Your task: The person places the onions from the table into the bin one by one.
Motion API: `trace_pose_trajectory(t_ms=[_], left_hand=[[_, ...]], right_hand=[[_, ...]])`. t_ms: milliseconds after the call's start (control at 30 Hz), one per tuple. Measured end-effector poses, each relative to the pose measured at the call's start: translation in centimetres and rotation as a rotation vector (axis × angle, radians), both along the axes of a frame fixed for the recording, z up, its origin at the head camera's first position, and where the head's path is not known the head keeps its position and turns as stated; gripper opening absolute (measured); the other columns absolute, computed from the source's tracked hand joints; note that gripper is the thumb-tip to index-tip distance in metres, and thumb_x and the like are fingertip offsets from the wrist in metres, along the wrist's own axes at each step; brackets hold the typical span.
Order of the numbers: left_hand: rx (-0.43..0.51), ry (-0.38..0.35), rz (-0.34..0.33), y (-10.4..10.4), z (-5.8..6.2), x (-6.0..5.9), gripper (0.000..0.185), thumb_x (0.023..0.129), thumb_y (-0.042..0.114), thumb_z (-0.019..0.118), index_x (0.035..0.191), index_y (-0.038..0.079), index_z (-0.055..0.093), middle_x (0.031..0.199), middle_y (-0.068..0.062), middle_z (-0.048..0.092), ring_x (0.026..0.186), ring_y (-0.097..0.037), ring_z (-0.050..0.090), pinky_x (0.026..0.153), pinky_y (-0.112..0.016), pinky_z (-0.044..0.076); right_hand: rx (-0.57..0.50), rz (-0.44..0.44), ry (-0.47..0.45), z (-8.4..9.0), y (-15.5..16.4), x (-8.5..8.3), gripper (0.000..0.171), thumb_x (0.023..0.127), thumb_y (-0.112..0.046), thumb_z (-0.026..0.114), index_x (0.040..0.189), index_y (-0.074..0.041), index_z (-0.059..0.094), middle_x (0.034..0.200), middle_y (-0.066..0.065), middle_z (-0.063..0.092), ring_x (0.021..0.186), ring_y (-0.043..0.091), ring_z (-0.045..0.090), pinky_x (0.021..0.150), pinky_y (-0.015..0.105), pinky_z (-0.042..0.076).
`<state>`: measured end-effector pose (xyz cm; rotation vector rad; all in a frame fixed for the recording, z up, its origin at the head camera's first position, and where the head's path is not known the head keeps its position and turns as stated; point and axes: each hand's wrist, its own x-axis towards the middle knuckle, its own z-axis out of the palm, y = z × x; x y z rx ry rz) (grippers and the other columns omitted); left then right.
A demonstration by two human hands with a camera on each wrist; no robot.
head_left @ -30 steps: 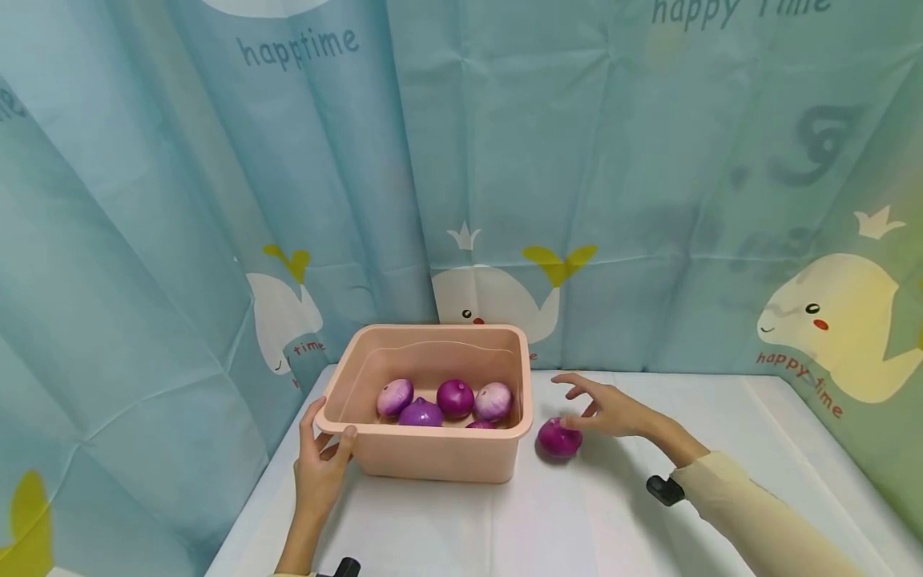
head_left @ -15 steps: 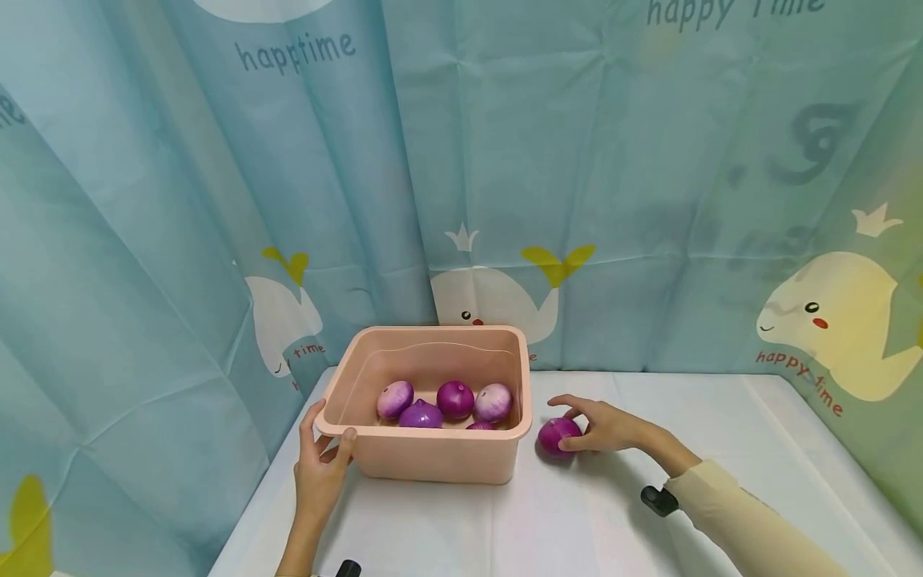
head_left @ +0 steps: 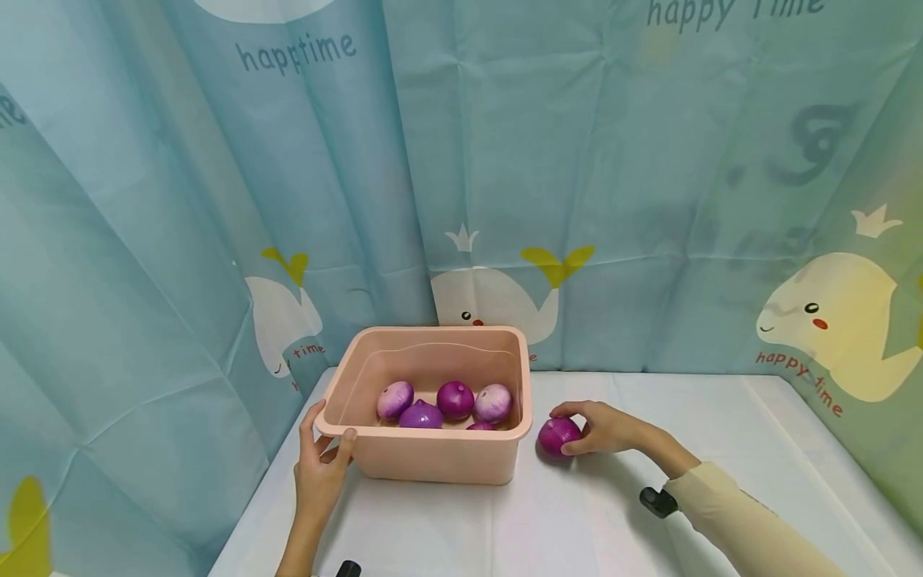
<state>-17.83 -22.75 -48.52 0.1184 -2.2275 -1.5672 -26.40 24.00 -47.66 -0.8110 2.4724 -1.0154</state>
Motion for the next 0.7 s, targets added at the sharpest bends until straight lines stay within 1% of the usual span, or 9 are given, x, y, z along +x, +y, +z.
trace_pose_trajectory(t_ms=[167,333,400,533,633,700], left_hand=[[-0.001,0.010,-0.001,0.00,-0.09,-0.04,0.069,0.101,0.024,0.067,0.159,0.030,0.030,0.155,-0.025,0.043,0.109,-0.051,0.066,0.076,-0.026,0.058],[0.007,0.008,-0.003,0.04,0.09,0.08,0.069,0.101,0.024,0.067,0.159,0.030,0.030,0.158,-0.023,0.040,0.109,-0.050,0.066,0.077,-0.026,0.059],[0.008,0.004,-0.004,0.04,0.16,0.14,0.069,0.102,0.025,0.067,0.159,0.030,0.030,0.159,-0.022,0.040,0.110,-0.050,0.066,0.078,-0.027,0.059],[0.005,0.007,-0.001,0.06,0.17,0.12,0.069,0.102,0.025,0.066,0.159,0.031,0.030,0.158,-0.022,0.040,0.109,-0.049,0.067,0.076,-0.024,0.058],[-0.001,0.017,0.002,0.09,0.16,0.09,0.069,0.102,0.023,0.066,0.159,0.029,0.030,0.158,-0.023,0.041,0.109,-0.050,0.066,0.076,-0.026,0.059],[-0.005,0.020,0.003,0.09,0.12,0.08,0.069,0.101,0.023,0.067,0.159,0.029,0.030,0.158,-0.022,0.040,0.110,-0.050,0.066,0.077,-0.031,0.061]], right_hand=[[-0.001,0.008,0.004,0.05,-0.04,-0.02,0.055,0.087,-0.022,0.081,0.134,-0.003,0.060,0.130,0.017,0.062,0.084,0.016,0.067,0.078,0.026,0.056],[-0.004,0.029,0.023,0.29,-0.14,0.08,0.054,0.087,-0.021,0.082,0.133,-0.002,0.060,0.129,0.017,0.063,0.083,0.014,0.065,0.079,0.026,0.056],[0.001,0.029,0.030,0.35,-0.16,0.09,0.054,0.087,-0.021,0.082,0.132,-0.003,0.061,0.128,0.016,0.063,0.084,0.015,0.065,0.079,0.026,0.056],[0.006,0.022,0.028,0.43,-0.21,0.11,0.052,0.086,-0.021,0.083,0.131,-0.006,0.061,0.123,0.014,0.065,0.087,0.019,0.065,0.079,0.027,0.055],[0.002,0.024,0.018,0.56,-0.22,0.14,0.051,0.085,-0.019,0.083,0.131,-0.008,0.061,0.123,0.013,0.064,0.087,0.020,0.065,0.080,0.028,0.056],[-0.003,0.033,0.022,0.77,-0.17,0.14,0.050,0.085,-0.017,0.083,0.130,-0.010,0.061,0.124,0.013,0.063,0.086,0.020,0.065,0.080,0.029,0.056]])
